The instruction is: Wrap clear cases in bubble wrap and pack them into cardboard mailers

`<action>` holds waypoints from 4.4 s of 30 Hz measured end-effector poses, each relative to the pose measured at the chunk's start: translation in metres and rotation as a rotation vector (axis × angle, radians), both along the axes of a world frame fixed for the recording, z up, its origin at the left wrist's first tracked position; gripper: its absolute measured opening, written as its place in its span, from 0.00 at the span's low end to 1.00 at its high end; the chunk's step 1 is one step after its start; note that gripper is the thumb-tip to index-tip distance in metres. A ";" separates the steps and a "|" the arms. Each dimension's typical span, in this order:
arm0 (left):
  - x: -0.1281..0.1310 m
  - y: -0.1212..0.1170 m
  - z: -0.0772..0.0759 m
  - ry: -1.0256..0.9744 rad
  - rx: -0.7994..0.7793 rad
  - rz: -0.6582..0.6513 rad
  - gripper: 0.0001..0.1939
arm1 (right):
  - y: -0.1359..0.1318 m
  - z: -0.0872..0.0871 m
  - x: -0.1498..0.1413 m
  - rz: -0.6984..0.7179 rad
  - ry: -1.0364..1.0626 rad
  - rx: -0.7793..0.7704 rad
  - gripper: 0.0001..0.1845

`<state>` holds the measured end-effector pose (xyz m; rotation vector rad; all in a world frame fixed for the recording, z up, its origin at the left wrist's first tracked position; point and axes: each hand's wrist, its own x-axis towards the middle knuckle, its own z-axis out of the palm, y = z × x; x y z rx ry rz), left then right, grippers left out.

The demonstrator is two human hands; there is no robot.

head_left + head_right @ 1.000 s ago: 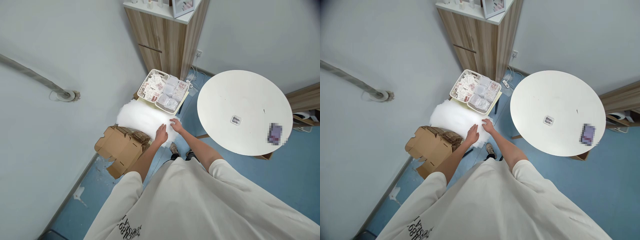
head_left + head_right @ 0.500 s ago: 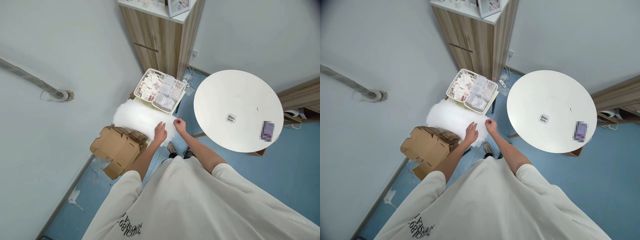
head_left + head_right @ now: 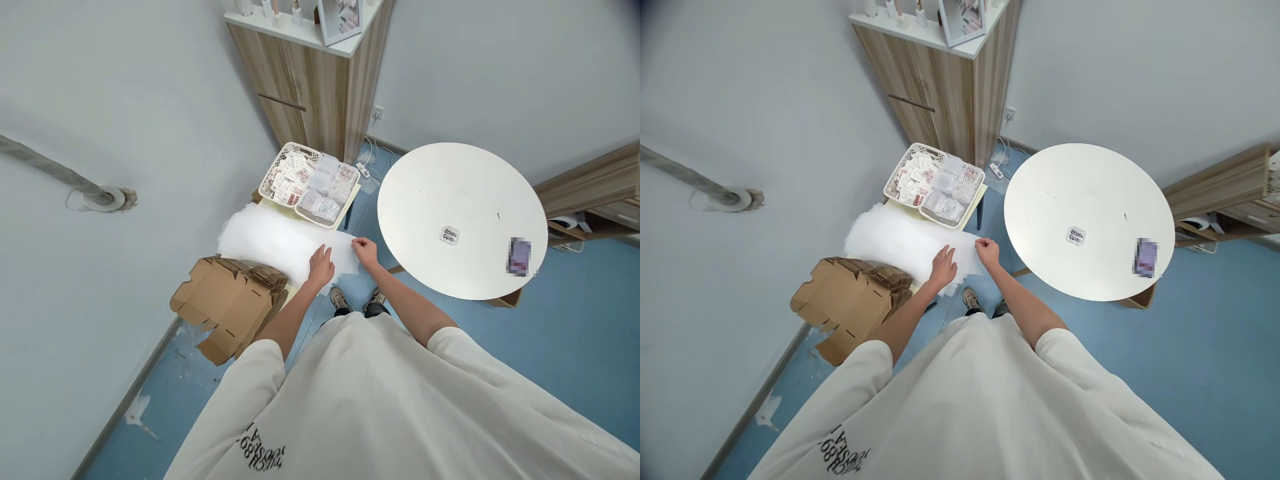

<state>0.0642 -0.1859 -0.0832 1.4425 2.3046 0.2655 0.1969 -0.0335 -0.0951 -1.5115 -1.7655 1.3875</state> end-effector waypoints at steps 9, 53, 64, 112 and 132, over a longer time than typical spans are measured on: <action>0.007 0.005 0.000 -0.021 -0.005 -0.017 0.29 | 0.010 -0.007 0.023 0.038 -0.127 0.045 0.18; 0.091 0.112 -0.002 -0.113 -0.079 -0.280 0.28 | 0.112 0.011 0.177 -0.239 -0.194 0.089 0.20; 0.222 0.232 -0.021 -0.159 -0.145 -0.373 0.29 | 0.206 -0.018 0.318 -0.374 -0.204 -0.029 0.26; 0.269 0.337 -0.039 -0.010 -0.220 -0.595 0.37 | 0.289 -0.024 0.344 -0.379 -0.388 -0.324 0.11; 0.279 0.342 -0.050 0.023 -0.286 -0.749 0.37 | 0.296 -0.040 0.374 -0.628 -0.201 -0.352 0.15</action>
